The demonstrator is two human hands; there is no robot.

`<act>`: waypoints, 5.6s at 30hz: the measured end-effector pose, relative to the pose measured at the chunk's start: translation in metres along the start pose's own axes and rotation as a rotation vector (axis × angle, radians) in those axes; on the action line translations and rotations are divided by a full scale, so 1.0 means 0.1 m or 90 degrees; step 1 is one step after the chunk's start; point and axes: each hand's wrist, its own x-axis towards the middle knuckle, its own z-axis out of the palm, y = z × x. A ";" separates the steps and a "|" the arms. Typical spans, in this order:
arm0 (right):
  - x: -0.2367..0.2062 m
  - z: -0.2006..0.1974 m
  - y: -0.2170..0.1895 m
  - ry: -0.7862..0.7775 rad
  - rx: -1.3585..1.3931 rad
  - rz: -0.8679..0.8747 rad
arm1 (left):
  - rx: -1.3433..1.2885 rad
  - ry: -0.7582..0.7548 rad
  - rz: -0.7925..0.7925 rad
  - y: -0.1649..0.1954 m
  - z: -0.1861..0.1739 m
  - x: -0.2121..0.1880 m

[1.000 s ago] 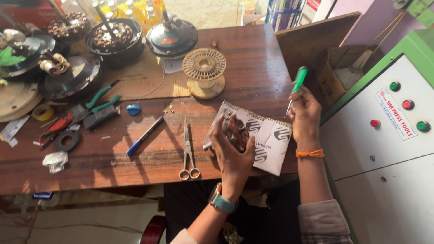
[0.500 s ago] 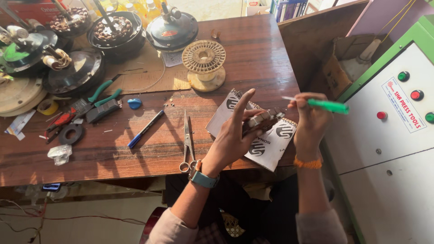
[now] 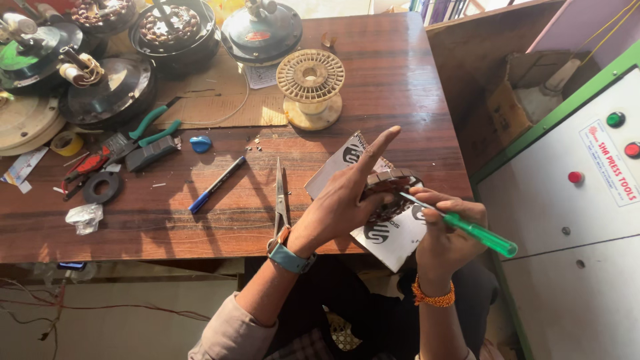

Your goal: The person assembles a mixer grinder motor armature at a workbench, pressing the commutator assembly onto the shaft and fitting winding segments by hand. They use a green-handled screwdriver to tighten and adjust parts, cut a small piece of paper with scissors, and continue seating components on the armature.

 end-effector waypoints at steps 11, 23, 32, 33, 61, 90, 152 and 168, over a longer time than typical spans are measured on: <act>0.59 -0.13 -0.31 -0.223 -0.098 0.108 | -0.047 -0.093 -0.041 0.04 -0.06 -0.02; 0.95 0.01 -0.47 -0.351 -0.249 0.232 | -0.021 -0.124 -0.013 -0.04 -0.04 0.00; 1.23 0.28 -0.72 -0.419 -0.353 0.321 | -0.090 -0.076 -0.053 -0.04 -0.02 -0.13; 1.26 0.29 -0.74 -0.431 -0.353 0.327 | -0.074 -0.062 -0.055 -0.04 0.01 -0.14; 0.58 0.13 -0.68 -0.264 -0.275 0.205 | -0.061 0.109 -0.096 0.04 0.28 -0.24; 0.02 -0.11 -0.20 0.024 0.078 0.163 | -0.101 0.099 -0.229 0.19 0.08 -0.26; -0.30 0.08 0.04 0.093 -0.029 0.080 | -0.243 0.087 -0.210 0.21 0.11 -0.26; -0.22 0.23 -0.09 0.014 -0.207 -0.042 | -0.180 0.088 -0.280 0.19 0.12 -0.30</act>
